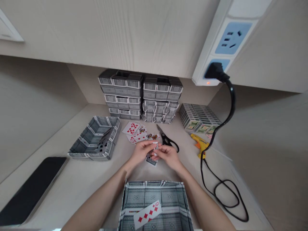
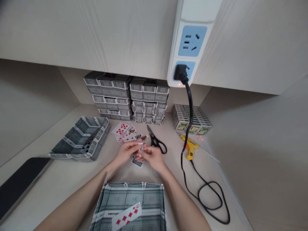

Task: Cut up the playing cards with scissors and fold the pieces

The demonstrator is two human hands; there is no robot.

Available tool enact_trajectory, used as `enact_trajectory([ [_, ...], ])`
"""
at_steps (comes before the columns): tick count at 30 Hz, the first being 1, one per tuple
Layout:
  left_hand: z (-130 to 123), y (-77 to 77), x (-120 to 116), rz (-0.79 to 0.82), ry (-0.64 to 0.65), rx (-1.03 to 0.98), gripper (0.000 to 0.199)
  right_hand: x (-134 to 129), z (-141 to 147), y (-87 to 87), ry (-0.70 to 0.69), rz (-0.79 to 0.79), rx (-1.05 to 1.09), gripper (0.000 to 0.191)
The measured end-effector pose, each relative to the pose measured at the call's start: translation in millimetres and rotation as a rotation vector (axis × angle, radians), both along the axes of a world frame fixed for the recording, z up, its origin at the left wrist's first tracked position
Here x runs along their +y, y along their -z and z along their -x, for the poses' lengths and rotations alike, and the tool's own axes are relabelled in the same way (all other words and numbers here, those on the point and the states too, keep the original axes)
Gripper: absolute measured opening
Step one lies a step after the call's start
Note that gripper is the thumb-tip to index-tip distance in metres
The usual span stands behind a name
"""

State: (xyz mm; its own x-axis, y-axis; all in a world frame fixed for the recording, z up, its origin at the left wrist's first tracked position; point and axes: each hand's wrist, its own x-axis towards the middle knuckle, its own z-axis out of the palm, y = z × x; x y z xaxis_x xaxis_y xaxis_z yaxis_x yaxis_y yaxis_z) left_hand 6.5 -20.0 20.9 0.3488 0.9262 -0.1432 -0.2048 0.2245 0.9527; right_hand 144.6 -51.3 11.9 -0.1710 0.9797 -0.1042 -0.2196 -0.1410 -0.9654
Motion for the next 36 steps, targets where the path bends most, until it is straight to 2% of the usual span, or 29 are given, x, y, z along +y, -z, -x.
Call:
enact_trajectory([
  [9,-1.4,-1.9,-1.5,-0.047,-0.041,0.002,0.031,1.8,-2.8,0.8,-0.05,0.046,0.053,0.024],
  [15,-2.1,-4.7,-3.4,-0.001,-0.033,-0.025,0.033,-0.4,-0.6,-2.3,-0.161,0.074,0.12,0.029],
  [25,-3.4,-9.6,-4.7,0.049,0.025,-0.018,0.035,-0.8,0.5,-1.3,-0.143,0.07,0.039,0.032],
  [36,1.0,-7.1,-1.4,0.071,-0.024,0.013,0.034,-2.7,-0.6,-3.4,-0.205,0.135,0.149,0.032],
])
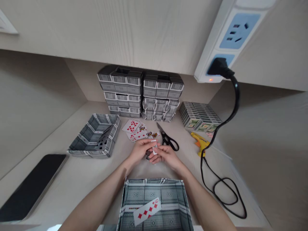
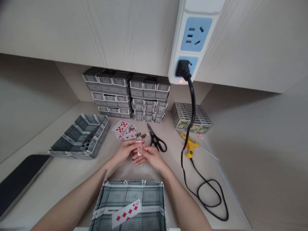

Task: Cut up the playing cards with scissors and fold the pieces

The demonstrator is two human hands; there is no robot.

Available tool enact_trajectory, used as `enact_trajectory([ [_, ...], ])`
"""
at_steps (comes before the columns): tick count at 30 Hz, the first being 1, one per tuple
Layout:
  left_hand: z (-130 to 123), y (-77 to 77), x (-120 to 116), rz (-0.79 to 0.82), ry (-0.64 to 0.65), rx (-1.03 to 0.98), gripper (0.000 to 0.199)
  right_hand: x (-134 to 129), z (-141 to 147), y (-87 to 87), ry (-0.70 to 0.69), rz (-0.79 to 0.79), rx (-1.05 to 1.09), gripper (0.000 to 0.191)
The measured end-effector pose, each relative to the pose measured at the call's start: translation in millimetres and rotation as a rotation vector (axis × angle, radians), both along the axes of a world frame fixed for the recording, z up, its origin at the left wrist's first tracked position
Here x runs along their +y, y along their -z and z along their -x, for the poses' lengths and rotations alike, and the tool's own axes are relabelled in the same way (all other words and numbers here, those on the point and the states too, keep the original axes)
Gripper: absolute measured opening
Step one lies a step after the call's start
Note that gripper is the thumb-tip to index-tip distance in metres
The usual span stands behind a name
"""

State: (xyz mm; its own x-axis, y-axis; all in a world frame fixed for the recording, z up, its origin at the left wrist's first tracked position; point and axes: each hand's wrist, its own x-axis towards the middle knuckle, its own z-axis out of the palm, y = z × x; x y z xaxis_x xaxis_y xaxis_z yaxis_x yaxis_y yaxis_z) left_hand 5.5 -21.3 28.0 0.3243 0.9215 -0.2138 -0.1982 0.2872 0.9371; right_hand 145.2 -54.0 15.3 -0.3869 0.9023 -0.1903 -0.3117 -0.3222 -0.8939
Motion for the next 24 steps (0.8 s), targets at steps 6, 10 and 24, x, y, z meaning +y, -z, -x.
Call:
enact_trajectory([
  [6,-0.3,4.9,0.3,0.05,0.001,-0.073,0.036,0.1,-0.6,-0.2,-0.01,0.01,-0.007,0.034],
  [10,-0.2,5.0,0.4,0.048,0.002,-0.072,0.035,-0.8,-0.6,-2.2,-0.016,0.002,0.005,0.033],
  [24,-1.3,7.2,2.1,0.009,-0.073,0.012,0.032,2.7,5.9,2.8,0.135,-0.001,-0.132,0.033],
])
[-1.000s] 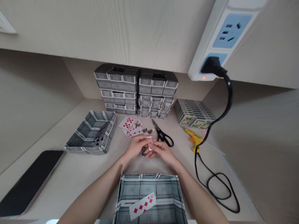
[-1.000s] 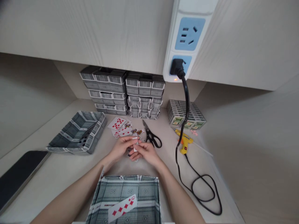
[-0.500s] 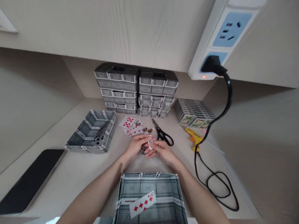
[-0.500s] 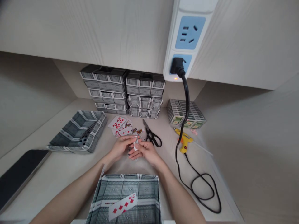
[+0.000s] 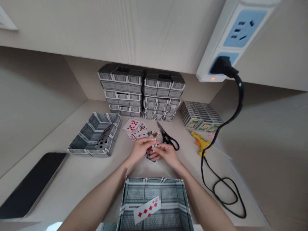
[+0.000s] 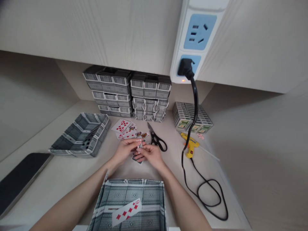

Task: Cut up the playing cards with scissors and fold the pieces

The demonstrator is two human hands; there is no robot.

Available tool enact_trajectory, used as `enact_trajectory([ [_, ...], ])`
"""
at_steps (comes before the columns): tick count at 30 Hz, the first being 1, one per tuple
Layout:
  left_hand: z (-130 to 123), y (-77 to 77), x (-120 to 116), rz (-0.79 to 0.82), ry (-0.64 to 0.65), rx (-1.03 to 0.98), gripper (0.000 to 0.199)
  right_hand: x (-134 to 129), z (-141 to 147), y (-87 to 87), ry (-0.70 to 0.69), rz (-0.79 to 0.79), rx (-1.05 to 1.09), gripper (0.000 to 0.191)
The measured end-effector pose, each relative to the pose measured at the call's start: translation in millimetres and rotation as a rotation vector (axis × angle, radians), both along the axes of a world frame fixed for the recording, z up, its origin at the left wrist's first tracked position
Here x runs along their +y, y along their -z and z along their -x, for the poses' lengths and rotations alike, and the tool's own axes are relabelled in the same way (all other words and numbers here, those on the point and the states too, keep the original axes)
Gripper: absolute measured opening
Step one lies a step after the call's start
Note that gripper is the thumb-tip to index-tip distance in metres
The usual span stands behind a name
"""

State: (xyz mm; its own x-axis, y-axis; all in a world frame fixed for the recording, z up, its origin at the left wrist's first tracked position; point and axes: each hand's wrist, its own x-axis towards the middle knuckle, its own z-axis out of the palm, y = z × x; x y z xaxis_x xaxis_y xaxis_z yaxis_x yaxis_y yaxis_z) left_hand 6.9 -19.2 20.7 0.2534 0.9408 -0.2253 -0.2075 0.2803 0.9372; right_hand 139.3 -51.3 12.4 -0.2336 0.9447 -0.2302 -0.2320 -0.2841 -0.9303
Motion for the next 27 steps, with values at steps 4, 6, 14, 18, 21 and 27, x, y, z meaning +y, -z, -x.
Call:
enact_trajectory([
  [4,0,-0.2,1,-0.029,0.006,-0.013,0.033,0,-4,-1.3,-0.029,0.034,0.015,0.031],
  [6,1,-1.2,0,-0.005,0.053,-0.081,0.037,-1,-8,-2.7,-0.078,0.064,0.088,0.029],
  [14,-1,-5.0,-1,-0.154,0.0,-0.083,0.025,3,-14,-3.3,-0.069,0.126,0.344,0.022],
  [18,1,-0.3,3,-0.29,-0.187,0.168,0.02,1,-6,-2.4,0.041,0.004,0.216,0.034],
  [21,2,4.9,5,-0.289,-0.182,0.211,0.023,1,-3,-2.4,0.115,-0.078,0.096,0.039],
  [27,0,5.1,3,-0.22,-0.08,0.119,0.029,4,-6,1.7,0.208,-0.139,-0.041,0.032],
])
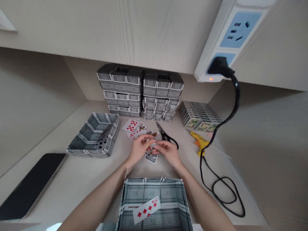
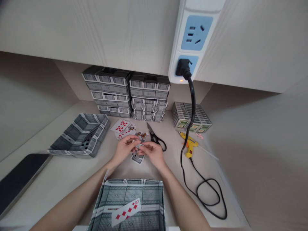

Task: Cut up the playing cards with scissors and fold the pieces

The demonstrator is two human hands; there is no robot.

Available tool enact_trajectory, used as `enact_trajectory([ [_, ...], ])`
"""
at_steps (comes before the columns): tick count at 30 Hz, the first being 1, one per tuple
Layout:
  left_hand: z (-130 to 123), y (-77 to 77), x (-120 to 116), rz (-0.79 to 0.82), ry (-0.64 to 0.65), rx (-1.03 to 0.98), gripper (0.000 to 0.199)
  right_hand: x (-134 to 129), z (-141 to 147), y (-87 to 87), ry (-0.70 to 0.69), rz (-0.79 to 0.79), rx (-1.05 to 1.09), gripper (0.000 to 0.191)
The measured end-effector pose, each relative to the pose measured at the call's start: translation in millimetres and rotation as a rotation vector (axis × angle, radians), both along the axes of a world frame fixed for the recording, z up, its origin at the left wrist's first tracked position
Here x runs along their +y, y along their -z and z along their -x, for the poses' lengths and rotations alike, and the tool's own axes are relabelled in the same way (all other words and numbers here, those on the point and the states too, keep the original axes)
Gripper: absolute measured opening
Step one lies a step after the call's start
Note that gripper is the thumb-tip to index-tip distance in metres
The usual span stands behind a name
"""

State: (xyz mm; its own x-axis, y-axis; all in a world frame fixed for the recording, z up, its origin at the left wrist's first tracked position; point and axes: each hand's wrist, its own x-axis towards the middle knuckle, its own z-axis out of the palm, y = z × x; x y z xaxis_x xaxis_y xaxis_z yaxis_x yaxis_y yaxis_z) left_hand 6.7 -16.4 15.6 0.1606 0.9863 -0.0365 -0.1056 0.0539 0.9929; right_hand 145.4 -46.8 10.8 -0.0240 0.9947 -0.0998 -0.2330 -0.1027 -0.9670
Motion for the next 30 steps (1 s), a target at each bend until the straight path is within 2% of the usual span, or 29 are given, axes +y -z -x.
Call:
enact_trajectory([
  [6,-1,-1.3,2,0.119,0.063,-0.088,0.029,3,-4,4.5,0.096,-0.04,-0.039,0.027],
  [18,2,0.1,3,0.196,0.114,-0.146,0.028,2,-5,-0.7,0.073,-0.027,-0.101,0.027],
  [24,2,-4.5,1,0.091,0.143,-0.051,0.027,-2,-7,-9.6,0.05,0.036,-0.094,0.031],
  [30,2,-0.5,-3,-0.067,0.111,0.134,0.02,0,-10,-4.5,-0.046,0.105,-0.114,0.031],
])
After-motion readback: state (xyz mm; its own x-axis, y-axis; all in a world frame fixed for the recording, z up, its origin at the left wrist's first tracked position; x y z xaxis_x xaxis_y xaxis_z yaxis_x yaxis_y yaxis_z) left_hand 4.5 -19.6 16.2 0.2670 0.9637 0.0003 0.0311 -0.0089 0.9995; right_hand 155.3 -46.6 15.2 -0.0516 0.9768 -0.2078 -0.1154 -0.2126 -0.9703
